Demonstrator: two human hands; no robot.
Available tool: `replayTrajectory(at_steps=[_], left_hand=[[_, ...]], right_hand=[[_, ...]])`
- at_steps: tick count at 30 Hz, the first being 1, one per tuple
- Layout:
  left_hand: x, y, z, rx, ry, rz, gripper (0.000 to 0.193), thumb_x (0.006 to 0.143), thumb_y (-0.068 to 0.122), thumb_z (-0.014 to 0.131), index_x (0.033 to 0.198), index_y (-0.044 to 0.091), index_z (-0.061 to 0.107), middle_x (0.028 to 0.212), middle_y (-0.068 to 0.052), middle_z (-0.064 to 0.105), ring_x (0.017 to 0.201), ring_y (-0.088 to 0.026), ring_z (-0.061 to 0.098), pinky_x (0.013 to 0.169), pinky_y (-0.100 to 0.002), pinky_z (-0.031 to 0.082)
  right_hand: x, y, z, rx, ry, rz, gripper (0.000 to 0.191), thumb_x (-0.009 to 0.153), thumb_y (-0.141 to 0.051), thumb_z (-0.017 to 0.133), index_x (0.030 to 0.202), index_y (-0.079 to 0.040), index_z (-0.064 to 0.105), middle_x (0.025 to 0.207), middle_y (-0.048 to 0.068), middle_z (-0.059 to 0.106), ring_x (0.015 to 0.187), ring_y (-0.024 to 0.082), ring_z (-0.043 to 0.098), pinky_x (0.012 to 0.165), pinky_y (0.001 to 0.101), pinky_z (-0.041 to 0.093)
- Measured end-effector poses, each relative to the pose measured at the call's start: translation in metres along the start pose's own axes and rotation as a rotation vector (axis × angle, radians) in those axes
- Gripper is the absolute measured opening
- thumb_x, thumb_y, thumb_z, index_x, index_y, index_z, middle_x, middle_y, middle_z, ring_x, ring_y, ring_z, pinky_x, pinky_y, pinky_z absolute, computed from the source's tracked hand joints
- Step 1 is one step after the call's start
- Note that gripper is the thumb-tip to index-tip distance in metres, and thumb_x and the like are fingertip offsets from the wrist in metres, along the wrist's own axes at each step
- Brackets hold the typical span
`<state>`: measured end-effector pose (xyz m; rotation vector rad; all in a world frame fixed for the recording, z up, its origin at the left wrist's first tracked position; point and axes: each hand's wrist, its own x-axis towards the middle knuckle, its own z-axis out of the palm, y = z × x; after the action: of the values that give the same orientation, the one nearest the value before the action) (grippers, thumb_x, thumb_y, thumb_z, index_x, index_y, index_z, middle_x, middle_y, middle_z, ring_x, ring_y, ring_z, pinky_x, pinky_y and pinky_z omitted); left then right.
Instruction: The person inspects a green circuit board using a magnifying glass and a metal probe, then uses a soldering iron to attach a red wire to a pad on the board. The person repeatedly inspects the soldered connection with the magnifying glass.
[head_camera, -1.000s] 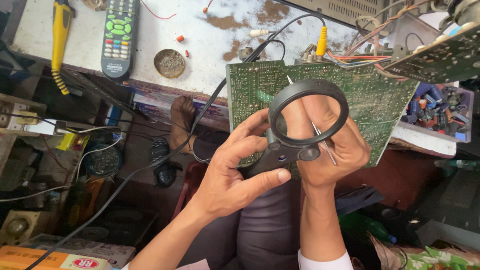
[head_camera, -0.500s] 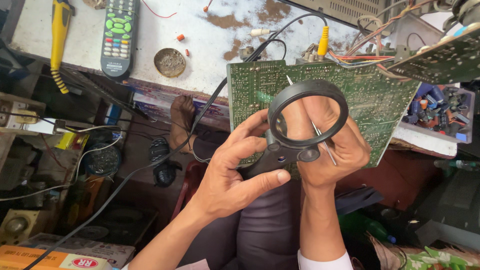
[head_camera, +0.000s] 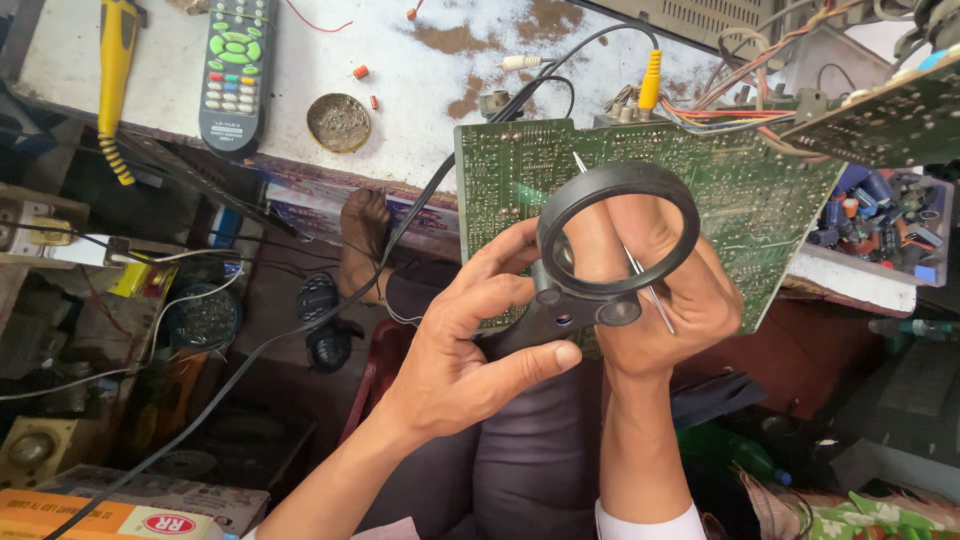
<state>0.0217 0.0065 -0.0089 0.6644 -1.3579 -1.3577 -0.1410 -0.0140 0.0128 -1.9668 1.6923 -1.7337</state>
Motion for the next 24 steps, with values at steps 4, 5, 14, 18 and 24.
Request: replayTrajectory(at_steps=[4,5,14,18,24], left_hand=[[-0.001,0.001,0.000,0.020,0.003,-0.012,0.037,0.089,0.019,0.085,0.119,0.002,0.072,0.164,-0.023,0.046,0.150,-0.031,0.053,0.124,-0.042,0.041],[-0.001,0.001,-0.001,0.024,0.002,-0.018,0.038,0.088,0.019,0.085,0.119,0.002,0.072,0.164,-0.023,0.046,0.149,-0.031,0.053,0.124,-0.042,0.041],[-0.003,0.003,0.001,0.046,0.014,-0.001,0.037,0.088,0.019,0.085,0.118,0.003,0.071,0.158,-0.020,0.051,0.149,-0.031,0.053,0.124,-0.042,0.041],[-0.003,0.005,0.000,0.109,0.021,0.027,0.033,0.087,0.017,0.086,0.114,0.005,0.073,0.146,-0.015,0.056,0.137,-0.026,0.057,0.117,-0.038,0.046],[-0.004,0.005,0.001,0.065,0.022,-0.064,0.034,0.086,0.021,0.087,0.113,0.007,0.073,0.134,-0.009,0.059,0.108,-0.013,0.059,0.087,-0.027,0.051]], right_hand=[[0.000,-0.006,0.003,0.017,0.016,-0.021,0.021,0.097,0.005,0.082,0.116,-0.001,0.076,0.108,0.014,0.077,0.095,0.015,0.074,0.086,0.0249,0.057],[-0.001,-0.009,0.002,0.034,0.004,-0.026,0.020,0.098,0.006,0.081,0.116,-0.001,0.076,0.109,0.014,0.077,0.098,0.016,0.074,0.088,0.0254,0.057],[-0.003,-0.014,-0.001,0.008,-0.024,0.045,0.030,0.091,0.002,0.083,0.120,-0.003,0.078,0.093,0.009,0.071,0.084,0.011,0.067,0.076,0.0227,0.052],[-0.005,-0.011,0.000,0.043,-0.027,-0.009,0.024,0.095,0.002,0.082,0.118,-0.003,0.077,0.102,0.010,0.073,0.094,0.014,0.071,0.085,0.0253,0.055],[-0.008,-0.005,-0.001,0.005,-0.013,-0.001,0.030,0.093,0.001,0.082,0.123,-0.002,0.076,0.103,0.010,0.075,0.091,0.013,0.071,0.081,0.0236,0.054]])
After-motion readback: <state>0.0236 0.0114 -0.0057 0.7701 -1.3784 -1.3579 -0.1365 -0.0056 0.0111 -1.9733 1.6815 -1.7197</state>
